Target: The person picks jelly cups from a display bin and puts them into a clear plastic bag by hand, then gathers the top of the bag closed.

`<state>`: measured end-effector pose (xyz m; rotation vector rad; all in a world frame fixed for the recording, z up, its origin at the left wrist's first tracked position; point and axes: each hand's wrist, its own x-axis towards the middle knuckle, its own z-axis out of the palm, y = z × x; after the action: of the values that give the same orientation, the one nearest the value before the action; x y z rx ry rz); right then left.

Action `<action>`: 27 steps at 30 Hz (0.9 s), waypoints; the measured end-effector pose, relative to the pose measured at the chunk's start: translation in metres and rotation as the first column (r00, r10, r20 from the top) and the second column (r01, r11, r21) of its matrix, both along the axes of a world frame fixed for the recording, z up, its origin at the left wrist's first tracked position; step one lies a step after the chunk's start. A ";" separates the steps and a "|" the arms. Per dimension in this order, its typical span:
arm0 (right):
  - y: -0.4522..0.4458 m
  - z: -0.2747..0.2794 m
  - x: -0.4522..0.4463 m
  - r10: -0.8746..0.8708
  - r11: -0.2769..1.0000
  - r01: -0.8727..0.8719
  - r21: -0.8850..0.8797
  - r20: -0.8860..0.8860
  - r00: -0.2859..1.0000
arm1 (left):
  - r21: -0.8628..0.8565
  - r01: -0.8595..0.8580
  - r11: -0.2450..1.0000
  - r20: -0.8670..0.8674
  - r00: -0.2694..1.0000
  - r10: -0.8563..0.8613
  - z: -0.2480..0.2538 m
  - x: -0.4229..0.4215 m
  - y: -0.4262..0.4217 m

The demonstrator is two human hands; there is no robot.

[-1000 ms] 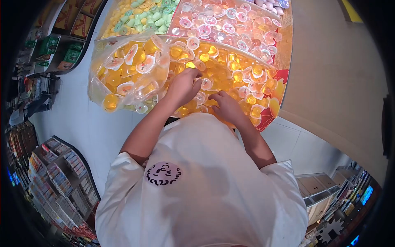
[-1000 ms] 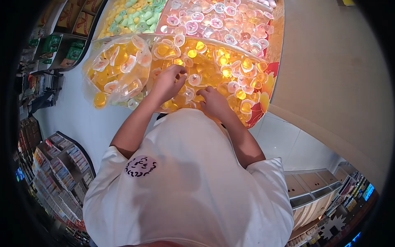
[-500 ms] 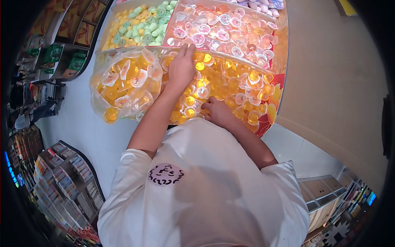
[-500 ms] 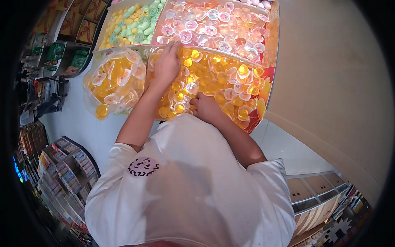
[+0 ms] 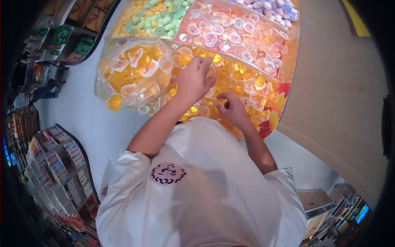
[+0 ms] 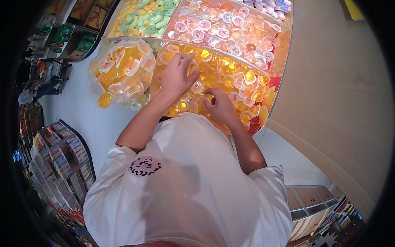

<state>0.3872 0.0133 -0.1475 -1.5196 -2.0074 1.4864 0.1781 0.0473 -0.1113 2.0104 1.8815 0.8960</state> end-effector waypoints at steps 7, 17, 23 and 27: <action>0.010 0.032 0.002 -0.307 0.945 0.241 -0.220 -0.350 0.885 | 0.074 0.087 0.994 0.059 0.994 -0.091 0.090 -0.005 -0.072; 0.029 0.124 -0.107 0.076 0.989 0.013 0.145 -0.597 0.799 | 0.200 -0.304 0.931 -0.041 0.947 0.318 0.143 -0.127 -0.114; 0.030 0.153 -0.196 0.288 0.895 -0.079 0.439 -0.436 0.852 | 0.170 -0.188 0.967 -0.132 0.969 0.211 0.132 -0.181 -0.101; 0.029 0.140 -0.223 0.268 0.814 -0.045 0.578 -0.306 0.914 | 0.167 -0.066 0.984 -0.131 0.987 0.089 0.125 -0.199 -0.095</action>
<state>0.1640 0.0421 -0.0080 -0.7733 -2.1024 0.9869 -0.0210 -0.0481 0.0141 2.1572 2.0336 0.9828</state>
